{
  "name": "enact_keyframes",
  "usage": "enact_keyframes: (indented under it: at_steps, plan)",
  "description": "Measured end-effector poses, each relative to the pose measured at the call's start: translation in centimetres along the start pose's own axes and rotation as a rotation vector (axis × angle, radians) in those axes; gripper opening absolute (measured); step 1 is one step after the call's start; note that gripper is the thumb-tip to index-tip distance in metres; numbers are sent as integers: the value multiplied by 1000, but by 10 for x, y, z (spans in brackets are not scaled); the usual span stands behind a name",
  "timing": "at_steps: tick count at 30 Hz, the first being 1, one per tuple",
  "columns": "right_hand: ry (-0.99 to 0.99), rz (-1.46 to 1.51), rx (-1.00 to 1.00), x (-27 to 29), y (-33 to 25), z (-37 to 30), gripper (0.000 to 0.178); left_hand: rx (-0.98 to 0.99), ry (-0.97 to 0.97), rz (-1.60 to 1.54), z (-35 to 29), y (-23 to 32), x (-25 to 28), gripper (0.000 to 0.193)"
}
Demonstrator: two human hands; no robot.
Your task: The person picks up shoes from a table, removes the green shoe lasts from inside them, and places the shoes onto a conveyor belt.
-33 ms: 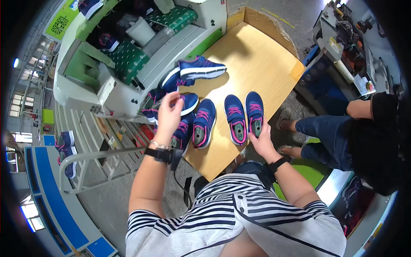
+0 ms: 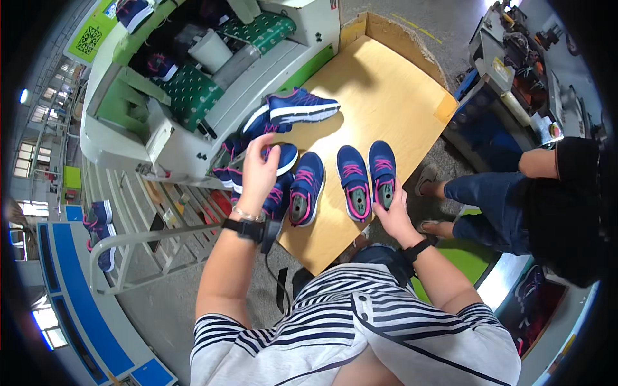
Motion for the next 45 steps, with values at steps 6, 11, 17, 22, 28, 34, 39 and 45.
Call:
enact_keyframes:
  at_steps: [6, 11, 17, 22, 28, 34, 39, 45]
  plan:
    - [-38, 29, -7, 3, -3, 3, 99, 403, 378, 316, 99, -12, -40, 81]
    - [-52, 32, 1, 6, -5, 6, 101, 439, 57, 472, 132, -28, -78, 81]
    - [-76, -16, 7, 4, 1, 10, 103, 491, 61, -389, 97, -19, -82, 93]
    - [-18, 5, 53, 9, 9, 14, 100, 484, -453, -504, 39, 14, -157, 78]
    - [191, 687, -172, 51, -4, 69, 68, 957, -416, -1214, 23, 23, -88, 32]
    - [78, 691, 297, 46, -139, 231, 60, 287, 134, -892, 69, 79, 82, 65]
    - [132, 430, 731, -20, -305, 410, 60, 24, 627, -560, 177, 45, 162, 75]
    - [25, 29, 566, -140, -366, 538, 52, 277, 762, -66, 275, -20, 186, 82]
Point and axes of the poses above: each hand's wrist, its own z-axis towards the middle knuckle, its own x-axis out of the back of the hand, y = z × x, the point moved 6 cm from there along z, towards the middle knuckle, and after that the axes turned 13 degrees about x, right-handed, at the moved point
